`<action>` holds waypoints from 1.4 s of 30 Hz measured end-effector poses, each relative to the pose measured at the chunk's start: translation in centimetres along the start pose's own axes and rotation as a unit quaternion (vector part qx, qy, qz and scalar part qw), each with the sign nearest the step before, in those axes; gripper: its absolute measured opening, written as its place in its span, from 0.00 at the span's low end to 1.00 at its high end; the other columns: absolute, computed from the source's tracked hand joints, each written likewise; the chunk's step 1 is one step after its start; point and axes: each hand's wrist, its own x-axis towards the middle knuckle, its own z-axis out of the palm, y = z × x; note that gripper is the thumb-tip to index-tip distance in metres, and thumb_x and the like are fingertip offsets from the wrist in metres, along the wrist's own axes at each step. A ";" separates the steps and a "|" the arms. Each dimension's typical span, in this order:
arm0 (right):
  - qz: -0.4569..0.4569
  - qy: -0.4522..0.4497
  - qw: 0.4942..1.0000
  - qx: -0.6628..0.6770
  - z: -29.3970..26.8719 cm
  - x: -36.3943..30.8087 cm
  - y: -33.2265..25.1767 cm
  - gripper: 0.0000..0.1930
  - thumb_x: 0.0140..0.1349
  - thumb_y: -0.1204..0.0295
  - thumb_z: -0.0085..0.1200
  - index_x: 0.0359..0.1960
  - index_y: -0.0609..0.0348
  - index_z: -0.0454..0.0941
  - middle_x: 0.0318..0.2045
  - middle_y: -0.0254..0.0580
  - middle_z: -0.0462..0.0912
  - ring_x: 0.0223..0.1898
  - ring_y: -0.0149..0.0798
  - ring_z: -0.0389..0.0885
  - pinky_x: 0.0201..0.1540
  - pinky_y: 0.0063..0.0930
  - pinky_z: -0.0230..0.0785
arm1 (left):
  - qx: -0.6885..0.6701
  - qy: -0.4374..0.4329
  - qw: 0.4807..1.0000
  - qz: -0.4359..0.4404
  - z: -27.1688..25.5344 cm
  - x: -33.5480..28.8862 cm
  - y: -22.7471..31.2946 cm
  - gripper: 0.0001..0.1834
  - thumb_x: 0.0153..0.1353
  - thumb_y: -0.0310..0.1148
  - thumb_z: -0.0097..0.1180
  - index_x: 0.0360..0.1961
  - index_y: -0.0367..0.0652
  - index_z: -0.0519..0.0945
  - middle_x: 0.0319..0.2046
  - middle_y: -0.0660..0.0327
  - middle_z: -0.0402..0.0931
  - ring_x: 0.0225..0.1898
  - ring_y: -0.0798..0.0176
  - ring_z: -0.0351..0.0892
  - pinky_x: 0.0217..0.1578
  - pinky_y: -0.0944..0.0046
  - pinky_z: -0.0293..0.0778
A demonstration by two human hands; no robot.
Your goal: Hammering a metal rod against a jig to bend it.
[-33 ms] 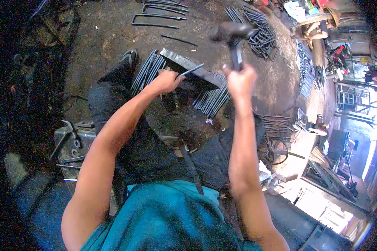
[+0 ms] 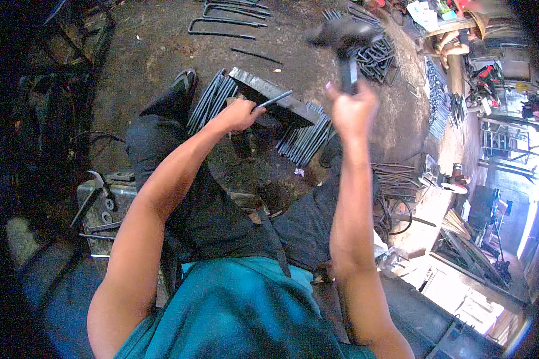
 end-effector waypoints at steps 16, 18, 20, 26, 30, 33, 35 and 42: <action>0.129 -0.110 0.972 -0.162 8.3 -6.7 5.6 0.12 0.45 0.72 0.65 0.27 0.66 0.78 0.25 0.57 0.81 0.30 0.46 0.80 0.38 0.41 0.70 | 0.034 -0.073 0.996 -0.042 0.5 0.6 -1.3 0.23 0.64 0.48 0.47 0.33 0.35 0.81 0.33 0.38 0.78 0.40 0.36 0.78 0.44 0.44 0.72; 0.158 -0.086 0.979 -0.091 8.7 -7.0 8.4 0.14 0.43 0.72 0.65 0.31 0.66 0.77 0.23 0.56 0.79 0.29 0.50 0.80 0.36 0.40 0.69 | 0.049 -0.072 0.995 -0.038 1.4 0.3 -2.1 0.24 0.63 0.48 0.48 0.33 0.35 0.81 0.33 0.39 0.78 0.39 0.37 0.78 0.44 0.44 0.72; 0.164 -0.096 0.980 -0.055 7.7 -6.5 7.9 0.14 0.43 0.74 0.65 0.30 0.68 0.77 0.19 0.50 0.77 0.24 0.41 0.76 0.32 0.38 0.67 | 0.037 -0.072 0.996 -0.039 1.3 0.2 -2.5 0.24 0.63 0.49 0.48 0.33 0.36 0.82 0.33 0.40 0.79 0.39 0.37 0.78 0.43 0.44 0.73; 0.190 -0.091 0.971 0.113 4.9 -4.0 6.3 0.08 0.46 0.77 0.63 0.26 0.66 0.77 0.18 0.38 0.76 0.19 0.32 0.72 0.24 0.29 0.64 | 0.034 -0.118 0.989 -0.081 0.4 0.7 -1.2 0.26 0.65 0.49 0.45 0.38 0.33 0.81 0.40 0.39 0.77 0.45 0.38 0.76 0.49 0.48 0.71; 0.165 -0.041 0.947 0.273 1.9 -3.4 0.3 0.13 0.55 0.69 0.64 0.23 0.59 0.70 0.16 0.34 0.73 0.09 0.23 0.63 0.10 0.21 0.50 | -0.021 -0.131 0.987 -0.094 0.4 -0.1 -0.6 0.26 0.66 0.48 0.43 0.40 0.32 0.80 0.41 0.38 0.77 0.46 0.38 0.76 0.50 0.47 0.70; 0.126 -0.030 0.971 0.199 3.2 -2.4 2.5 0.15 0.56 0.64 0.64 0.26 0.64 0.74 0.19 0.38 0.77 0.13 0.31 0.70 0.16 0.29 0.61 | 0.013 -0.123 0.988 -0.087 0.1 0.1 -0.8 0.26 0.66 0.47 0.42 0.38 0.33 0.80 0.39 0.38 0.77 0.45 0.38 0.76 0.49 0.46 0.70; -0.010 0.042 0.999 -0.007 6.1 -2.6 7.7 0.20 0.55 0.61 0.63 0.32 0.72 0.77 0.24 0.52 0.81 0.26 0.50 0.79 0.34 0.41 0.70 | 0.020 -0.122 0.990 -0.068 0.7 0.6 -1.3 0.26 0.67 0.48 0.42 0.37 0.33 0.79 0.37 0.38 0.77 0.43 0.36 0.76 0.47 0.44 0.70; 0.093 -0.132 0.977 -0.140 7.8 -7.9 12.0 0.13 0.55 0.64 0.61 0.36 0.61 0.80 0.27 0.61 0.80 0.35 0.61 0.80 0.37 0.45 0.70 | 0.054 -0.118 0.989 -0.066 1.0 -0.2 -1.5 0.26 0.67 0.48 0.42 0.33 0.32 0.78 0.31 0.38 0.78 0.37 0.35 0.77 0.41 0.43 0.72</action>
